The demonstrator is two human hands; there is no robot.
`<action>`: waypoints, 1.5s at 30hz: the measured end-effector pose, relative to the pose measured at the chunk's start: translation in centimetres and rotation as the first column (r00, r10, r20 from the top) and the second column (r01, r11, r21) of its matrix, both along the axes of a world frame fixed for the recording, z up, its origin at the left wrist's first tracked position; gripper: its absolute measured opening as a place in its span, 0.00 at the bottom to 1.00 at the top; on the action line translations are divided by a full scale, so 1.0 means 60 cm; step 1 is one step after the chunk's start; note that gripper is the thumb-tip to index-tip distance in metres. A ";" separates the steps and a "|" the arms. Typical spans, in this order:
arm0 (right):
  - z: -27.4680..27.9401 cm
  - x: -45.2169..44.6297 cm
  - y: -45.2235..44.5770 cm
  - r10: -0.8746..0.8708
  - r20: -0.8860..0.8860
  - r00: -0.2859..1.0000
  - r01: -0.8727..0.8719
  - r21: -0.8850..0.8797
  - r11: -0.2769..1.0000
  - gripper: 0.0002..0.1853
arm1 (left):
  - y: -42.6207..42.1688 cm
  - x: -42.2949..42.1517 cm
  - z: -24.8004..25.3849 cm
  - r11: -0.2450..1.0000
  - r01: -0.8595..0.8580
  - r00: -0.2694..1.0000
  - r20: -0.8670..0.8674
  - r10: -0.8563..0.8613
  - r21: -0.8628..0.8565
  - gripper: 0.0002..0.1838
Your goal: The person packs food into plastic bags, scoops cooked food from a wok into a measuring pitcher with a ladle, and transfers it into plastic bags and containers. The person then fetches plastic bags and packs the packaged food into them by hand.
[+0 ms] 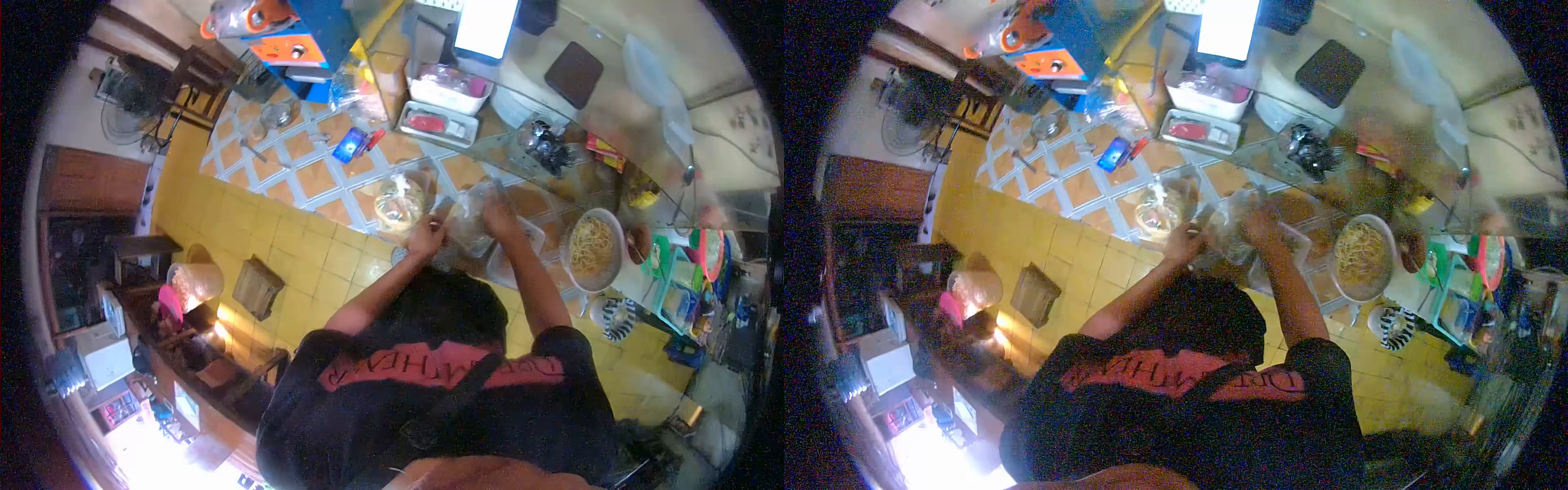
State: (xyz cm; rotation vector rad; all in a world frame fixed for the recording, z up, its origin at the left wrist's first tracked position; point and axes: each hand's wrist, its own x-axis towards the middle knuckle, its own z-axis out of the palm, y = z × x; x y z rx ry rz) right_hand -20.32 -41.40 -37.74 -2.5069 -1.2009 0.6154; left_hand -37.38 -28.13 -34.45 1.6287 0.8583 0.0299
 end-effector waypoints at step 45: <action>0.419 0.846 -0.363 -0.557 -0.246 0.793 0.600 0.467 0.649 0.27 | 0.010 -0.313 0.006 0.941 -0.338 0.920 -0.205 0.334 0.019 0.23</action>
